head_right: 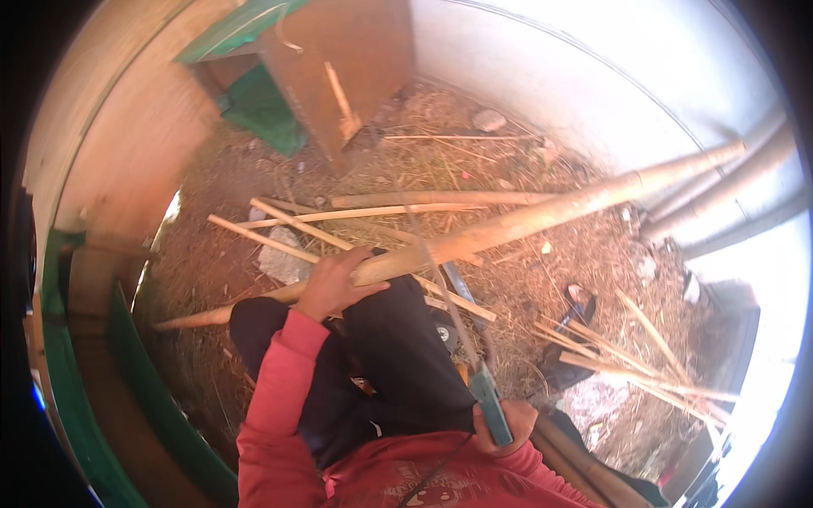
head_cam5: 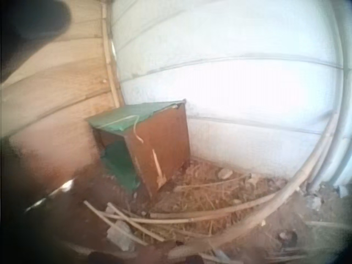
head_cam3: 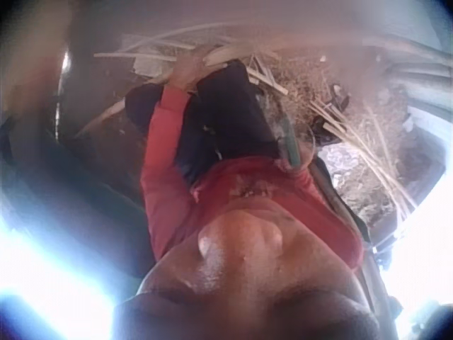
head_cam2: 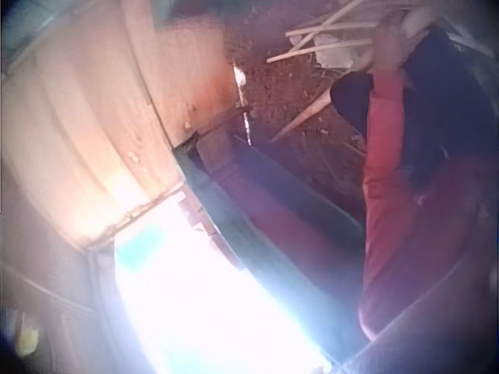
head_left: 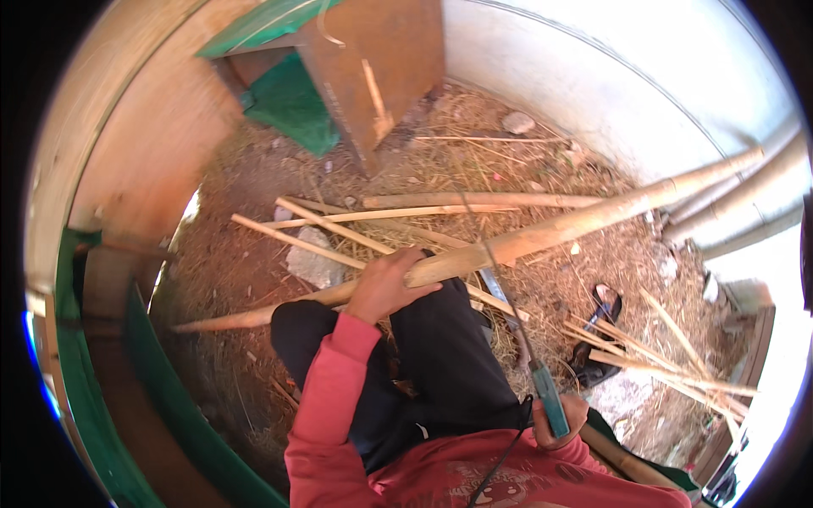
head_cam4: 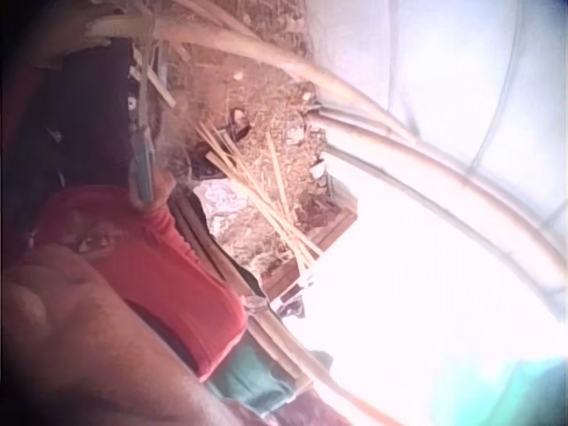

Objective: The person sits on the ground and uses a knife to shave the bark off a long wooden stick. They rotate the stick to remove the outer layer and then use a hand saw to cut the stick.

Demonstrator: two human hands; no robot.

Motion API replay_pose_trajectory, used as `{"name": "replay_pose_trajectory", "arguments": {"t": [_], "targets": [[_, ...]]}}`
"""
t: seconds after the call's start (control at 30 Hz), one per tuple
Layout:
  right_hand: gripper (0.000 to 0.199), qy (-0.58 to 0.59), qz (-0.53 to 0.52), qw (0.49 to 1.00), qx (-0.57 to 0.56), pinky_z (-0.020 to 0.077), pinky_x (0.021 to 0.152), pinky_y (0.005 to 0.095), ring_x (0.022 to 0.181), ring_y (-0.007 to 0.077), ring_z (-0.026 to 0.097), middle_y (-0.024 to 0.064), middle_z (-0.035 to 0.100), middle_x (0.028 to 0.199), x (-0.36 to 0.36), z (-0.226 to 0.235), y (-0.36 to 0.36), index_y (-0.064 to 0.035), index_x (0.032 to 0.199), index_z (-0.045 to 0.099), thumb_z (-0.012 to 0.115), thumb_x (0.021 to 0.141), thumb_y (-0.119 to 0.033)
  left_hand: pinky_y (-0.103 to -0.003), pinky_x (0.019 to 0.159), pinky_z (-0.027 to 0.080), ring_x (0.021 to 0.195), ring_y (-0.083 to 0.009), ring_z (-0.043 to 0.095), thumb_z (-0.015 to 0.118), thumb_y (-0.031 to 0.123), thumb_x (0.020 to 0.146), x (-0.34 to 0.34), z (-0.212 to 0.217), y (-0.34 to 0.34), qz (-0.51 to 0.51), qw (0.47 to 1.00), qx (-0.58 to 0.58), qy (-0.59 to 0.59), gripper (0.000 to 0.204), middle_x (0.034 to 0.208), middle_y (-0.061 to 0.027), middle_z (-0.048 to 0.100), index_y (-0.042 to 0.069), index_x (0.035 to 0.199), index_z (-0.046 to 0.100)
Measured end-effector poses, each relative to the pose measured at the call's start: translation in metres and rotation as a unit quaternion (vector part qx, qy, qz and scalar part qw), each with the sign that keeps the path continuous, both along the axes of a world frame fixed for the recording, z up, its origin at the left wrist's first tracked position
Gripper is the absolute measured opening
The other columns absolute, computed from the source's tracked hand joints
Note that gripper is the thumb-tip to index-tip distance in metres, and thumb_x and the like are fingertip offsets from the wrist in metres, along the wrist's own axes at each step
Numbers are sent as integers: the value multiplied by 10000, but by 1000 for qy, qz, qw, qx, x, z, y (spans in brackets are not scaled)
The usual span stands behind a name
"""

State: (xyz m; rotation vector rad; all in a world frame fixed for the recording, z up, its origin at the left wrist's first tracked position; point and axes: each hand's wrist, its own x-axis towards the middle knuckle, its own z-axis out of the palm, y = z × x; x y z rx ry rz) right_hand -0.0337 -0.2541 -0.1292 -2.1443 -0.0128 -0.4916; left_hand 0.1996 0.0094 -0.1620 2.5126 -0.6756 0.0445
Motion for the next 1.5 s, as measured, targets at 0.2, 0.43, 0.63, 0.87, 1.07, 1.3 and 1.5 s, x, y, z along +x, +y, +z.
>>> {"name": "replay_pose_trajectory", "arguments": {"t": [0.2,0.43,0.63,0.87,1.07,1.3,1.5], "targets": [[103,54,-29,998,5,352,413,389,402,329,485,130,476,495,-8,0,5,-47,670,589,689,689,-56,-427,747,518,849,-349,649,790,462,691,-4,4,-1,20,999,-10,38,555,965,-149,665,56,1034,629],[92,18,-9,999,-35,368,417,374,408,309,495,103,520,522,-42,2,-11,-33,731,635,694,660,-40,-429,750,513,859,-358,641,796,452,688,-7,-1,-8,12,1000,-7,2,544,952,-151,661,59,1016,612],[78,-19,-28,999,10,346,398,363,368,287,465,88,470,475,-14,14,5,-36,707,624,702,698,-40,-425,765,506,875,-367,637,800,443,687,-9,2,-8,15,1000,-13,22,546,966,-159,659,47,1011,609],[130,7,-29,999,16,356,392,364,369,284,479,94,469,465,-7,12,6,-48,640,593,707,700,-32,-424,814,512,932,-355,649,807,449,687,-7,0,-9,16,1000,9,19,665,1017,-151,677,50,1178,602],[116,17,-23,999,15,356,391,358,375,284,490,97,480,473,-9,17,7,-41,662,604,711,706,-37,-417,825,510,944,-349,648,808,429,691,-6,-3,-7,13,1000,5,12,669,1033,-149,676,44,1196,597],[119,30,-17,999,28,370,391,351,370,269,501,94,486,470,-10,20,7,-39,673,609,710,734,-48,-414,866,501,1007,-358,629,811,368,705,-6,7,-14,10,998,8,59,641,1105,-186,653,14,1192,590],[123,36,-7,999,13,404,399,355,385,270,532,85,517,485,-5,22,-15,-57,673,608,703,752,-58,-418,894,493,1041,-369,619,788,300,739,-5,3,-10,-15,999,4,33,594,1165,-228,624,-5,1207,585]]}}
